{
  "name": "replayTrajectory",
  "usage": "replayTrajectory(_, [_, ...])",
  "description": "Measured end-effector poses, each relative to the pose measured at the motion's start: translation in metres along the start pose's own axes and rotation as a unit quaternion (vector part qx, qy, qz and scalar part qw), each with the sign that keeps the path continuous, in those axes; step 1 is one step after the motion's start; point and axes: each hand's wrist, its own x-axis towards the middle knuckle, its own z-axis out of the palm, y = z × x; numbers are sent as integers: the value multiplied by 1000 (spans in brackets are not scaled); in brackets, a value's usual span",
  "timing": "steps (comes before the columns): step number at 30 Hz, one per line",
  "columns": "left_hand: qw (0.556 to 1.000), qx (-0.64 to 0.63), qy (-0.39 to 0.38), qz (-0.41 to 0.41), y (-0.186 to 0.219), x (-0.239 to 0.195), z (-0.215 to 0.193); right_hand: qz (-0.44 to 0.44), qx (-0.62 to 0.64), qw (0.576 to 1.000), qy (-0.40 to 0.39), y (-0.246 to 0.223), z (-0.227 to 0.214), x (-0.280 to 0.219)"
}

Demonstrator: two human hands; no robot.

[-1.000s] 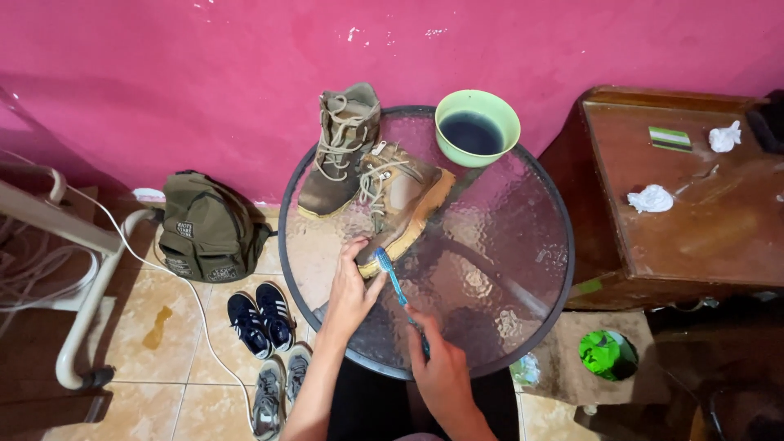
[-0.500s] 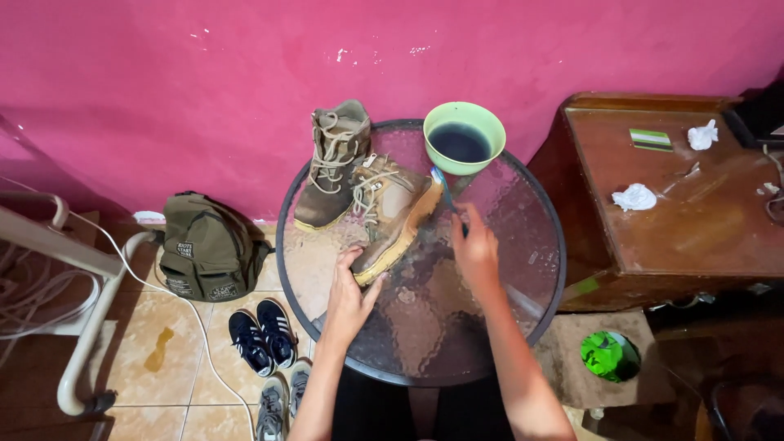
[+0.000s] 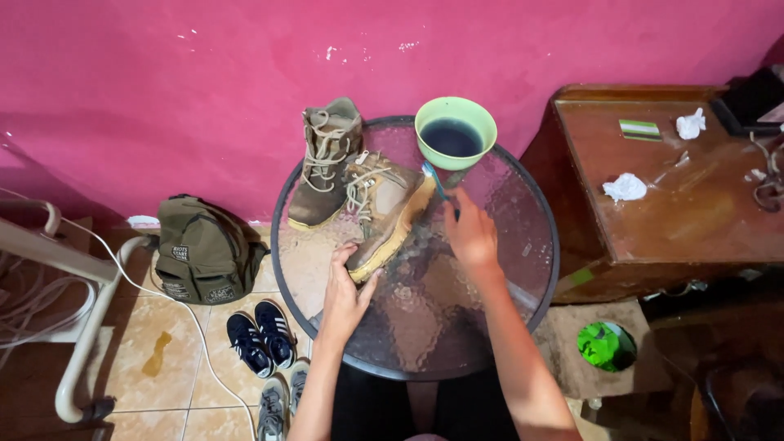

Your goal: The person scrubs the sole of a brown hiking boot with a toothbrush, repeatedly dipping the brush into a bowl of dark liquid. They rotate the boot to clean different sections of the tread pattern.

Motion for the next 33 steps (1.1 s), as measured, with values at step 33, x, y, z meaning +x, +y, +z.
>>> replayTrajectory(33, [999, 0, -3, 52, -2, -1, -4, -87, 112, 983, -120, -32, -42, -197])
